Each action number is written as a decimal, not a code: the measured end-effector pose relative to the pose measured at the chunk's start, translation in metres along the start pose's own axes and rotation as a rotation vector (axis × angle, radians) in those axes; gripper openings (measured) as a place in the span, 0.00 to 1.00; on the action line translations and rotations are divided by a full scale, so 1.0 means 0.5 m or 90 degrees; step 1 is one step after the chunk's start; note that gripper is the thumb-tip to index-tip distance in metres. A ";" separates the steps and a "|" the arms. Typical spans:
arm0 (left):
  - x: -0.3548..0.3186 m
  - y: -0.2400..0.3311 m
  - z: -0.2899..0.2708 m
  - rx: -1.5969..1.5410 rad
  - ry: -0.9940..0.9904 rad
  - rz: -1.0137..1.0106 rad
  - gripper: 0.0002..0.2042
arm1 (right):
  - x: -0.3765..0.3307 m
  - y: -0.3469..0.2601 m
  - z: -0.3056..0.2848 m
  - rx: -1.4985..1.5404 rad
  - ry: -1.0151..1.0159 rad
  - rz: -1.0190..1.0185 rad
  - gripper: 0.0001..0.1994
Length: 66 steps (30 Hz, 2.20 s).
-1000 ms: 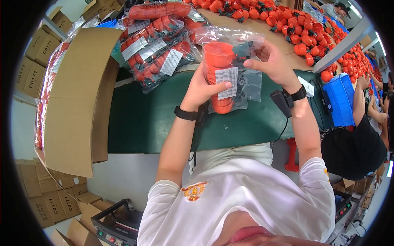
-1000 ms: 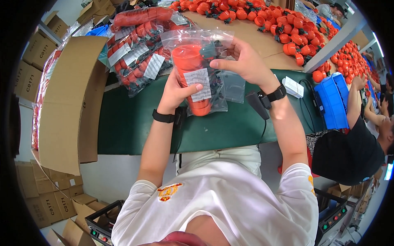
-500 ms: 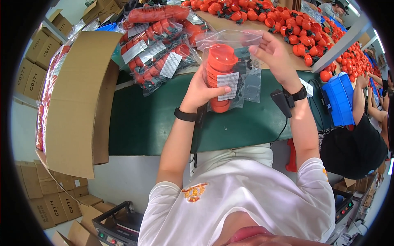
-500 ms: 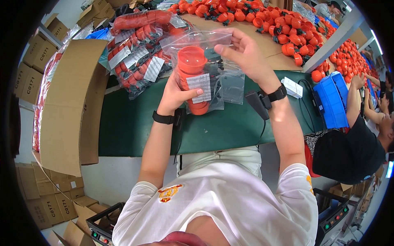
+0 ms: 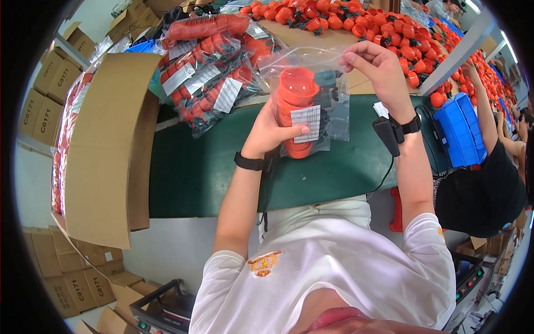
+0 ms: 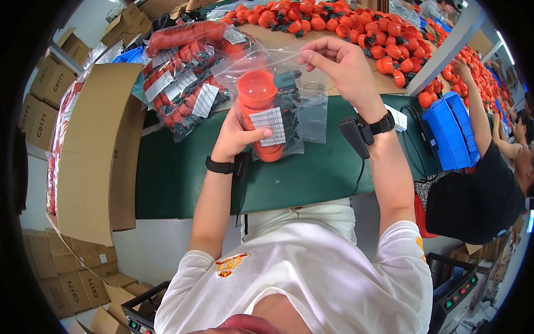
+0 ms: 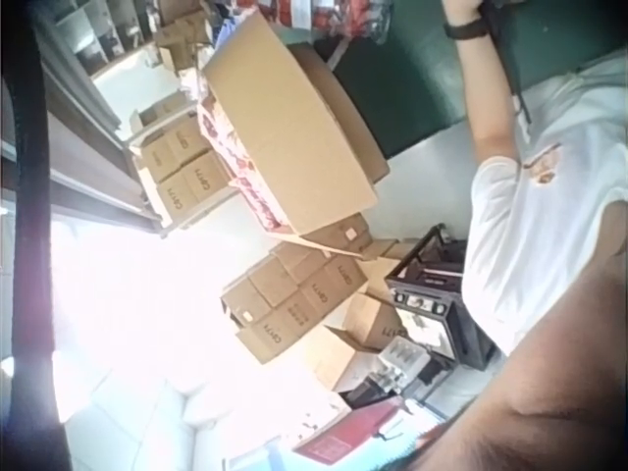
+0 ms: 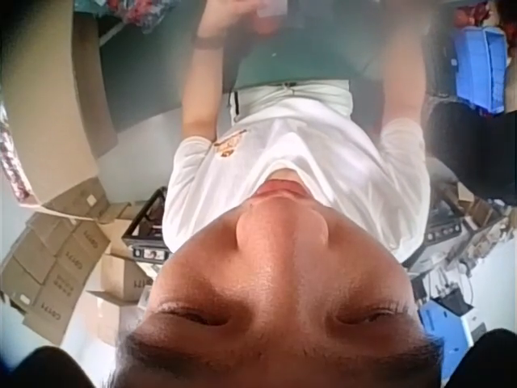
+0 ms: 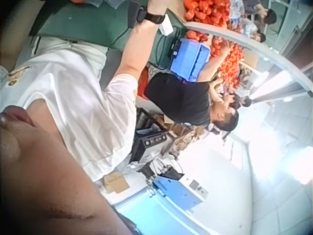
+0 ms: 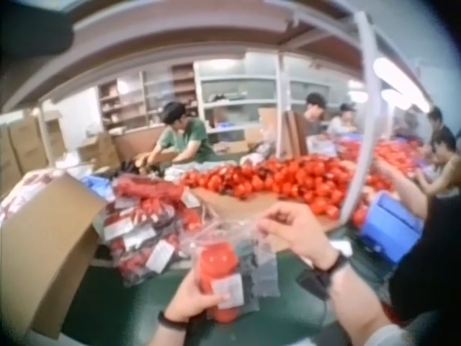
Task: The person packs red plastic components into a clear plastic bag by hand, then inserts a small white paper slip. They press the bag to remove air and seal the zipper closure before repeating the process with another set.
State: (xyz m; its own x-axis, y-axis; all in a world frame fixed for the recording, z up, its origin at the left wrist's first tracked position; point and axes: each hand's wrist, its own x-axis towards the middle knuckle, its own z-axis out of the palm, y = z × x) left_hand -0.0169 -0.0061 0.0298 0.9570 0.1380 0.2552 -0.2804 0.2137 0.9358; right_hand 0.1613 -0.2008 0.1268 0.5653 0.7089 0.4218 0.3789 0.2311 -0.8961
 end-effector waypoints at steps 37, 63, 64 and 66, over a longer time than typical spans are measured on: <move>-0.006 -0.014 -0.008 0.018 -0.008 -0.022 0.46 | -0.024 0.011 0.041 -0.027 0.000 -0.055 0.10; -0.013 0.002 0.005 0.021 -0.015 0.021 0.44 | -0.031 -0.035 0.064 -0.062 -0.051 -0.051 0.12; -0.013 0.005 0.007 0.020 -0.019 0.026 0.45 | -0.034 -0.036 0.067 -0.061 -0.046 -0.060 0.12; -0.013 0.008 0.005 0.032 -0.021 0.040 0.45 | -0.039 -0.044 0.073 -0.063 -0.045 -0.068 0.12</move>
State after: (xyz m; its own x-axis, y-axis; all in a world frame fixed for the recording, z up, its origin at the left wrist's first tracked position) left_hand -0.0241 -0.0088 0.0326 0.9400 0.1177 0.3202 -0.3360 0.1561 0.9288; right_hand 0.1151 -0.1957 0.1333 0.4658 0.7300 0.5001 0.5068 0.2432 -0.8270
